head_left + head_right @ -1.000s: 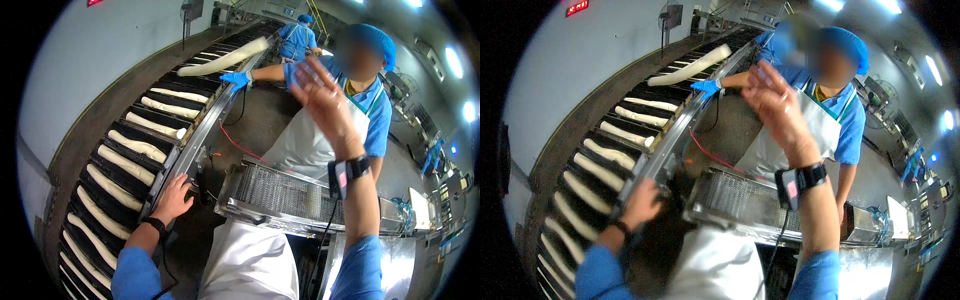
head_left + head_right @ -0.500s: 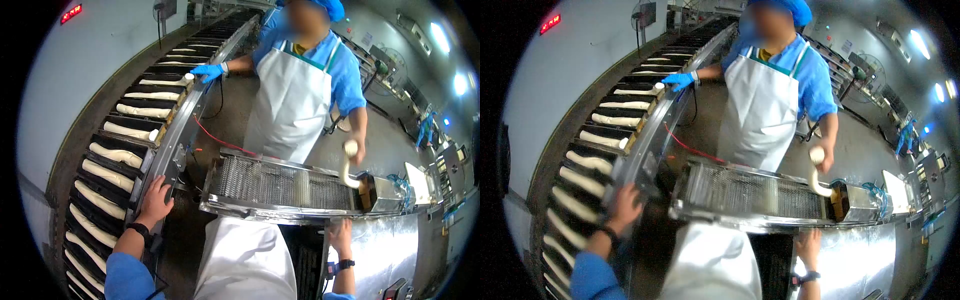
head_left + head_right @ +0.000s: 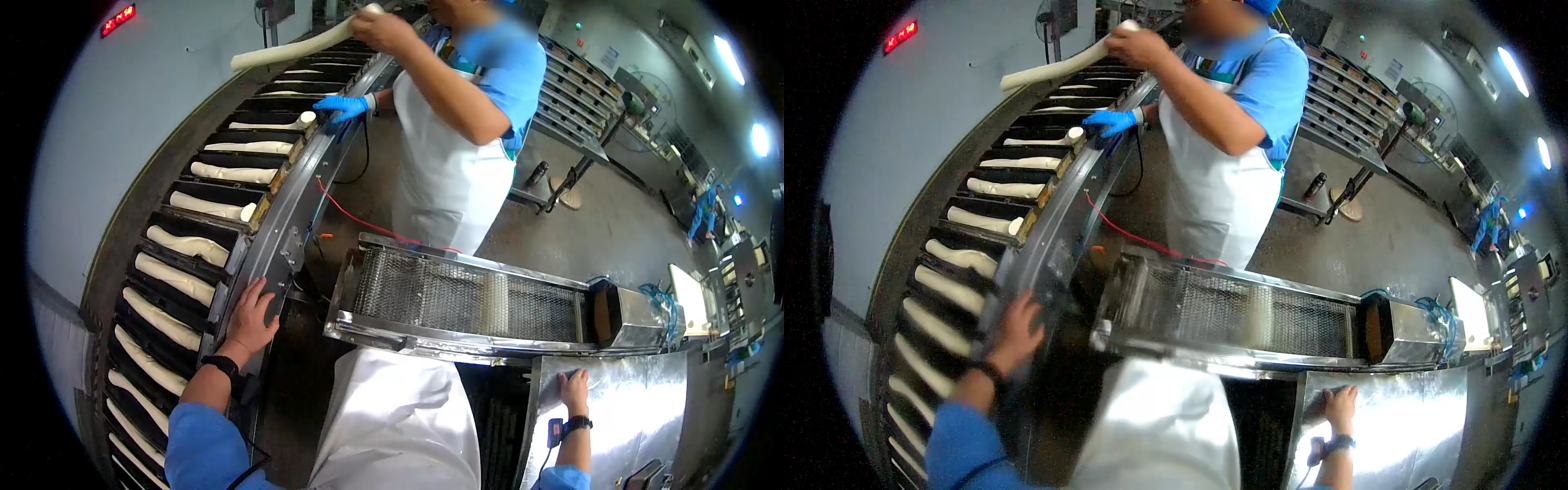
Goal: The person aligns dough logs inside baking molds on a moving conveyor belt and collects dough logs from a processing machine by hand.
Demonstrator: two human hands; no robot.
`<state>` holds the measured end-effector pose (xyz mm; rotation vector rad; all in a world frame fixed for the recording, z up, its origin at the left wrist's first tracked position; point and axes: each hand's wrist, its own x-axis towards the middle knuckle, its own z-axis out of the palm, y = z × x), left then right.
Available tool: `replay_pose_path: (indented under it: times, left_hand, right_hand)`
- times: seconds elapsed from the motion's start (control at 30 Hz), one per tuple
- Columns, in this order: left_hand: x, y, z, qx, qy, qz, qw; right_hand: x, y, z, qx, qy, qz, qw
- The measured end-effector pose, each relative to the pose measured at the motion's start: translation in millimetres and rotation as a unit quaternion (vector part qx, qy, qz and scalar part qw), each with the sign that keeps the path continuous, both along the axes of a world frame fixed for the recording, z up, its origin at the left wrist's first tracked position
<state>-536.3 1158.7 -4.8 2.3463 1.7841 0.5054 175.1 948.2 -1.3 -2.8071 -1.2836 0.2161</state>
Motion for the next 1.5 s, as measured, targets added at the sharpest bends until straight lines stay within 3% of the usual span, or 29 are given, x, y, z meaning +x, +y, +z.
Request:
replay_pose_path:
  times: [0.1, 0.27, 0.67, 1.33, 1.47, 1.5]
  left_hand:
    - [1.1, 1.2, 5.5, 0.007, 0.004, -0.001, 1.000]
    - [-1.1, 7.7, 1.2, 0.020, -0.001, -0.007, 1.000]
    - [0.8, 32.5, 10.8, 0.012, -0.021, -0.011, 1.000]
    - [22.7, 141.9, 9.1, 0.006, 0.018, -0.035, 0.999]
    - [32.0, 161.6, 17.7, -0.037, -0.039, 0.021, 0.998]
    - [32.3, 165.7, 11.8, -0.021, -0.098, 0.028, 0.995]
  right_hand:
    - [8.6, 31.5, -10.6, 0.007, -0.026, 0.058, 0.998]
    - [-15.3, 62.8, -12.1, 0.002, -0.027, -0.022, 0.999]
    - [-4.8, 78.8, -19.6, -0.021, 0.023, -0.040, 0.999]
    - [3.7, 157.6, -11.6, -0.038, 0.036, -0.081, 0.995]
    - [9.6, 172.4, -9.6, -0.041, 0.024, -0.087, 0.995]
    - [7.5, 171.2, -10.3, -0.030, 0.004, -0.083, 0.996]
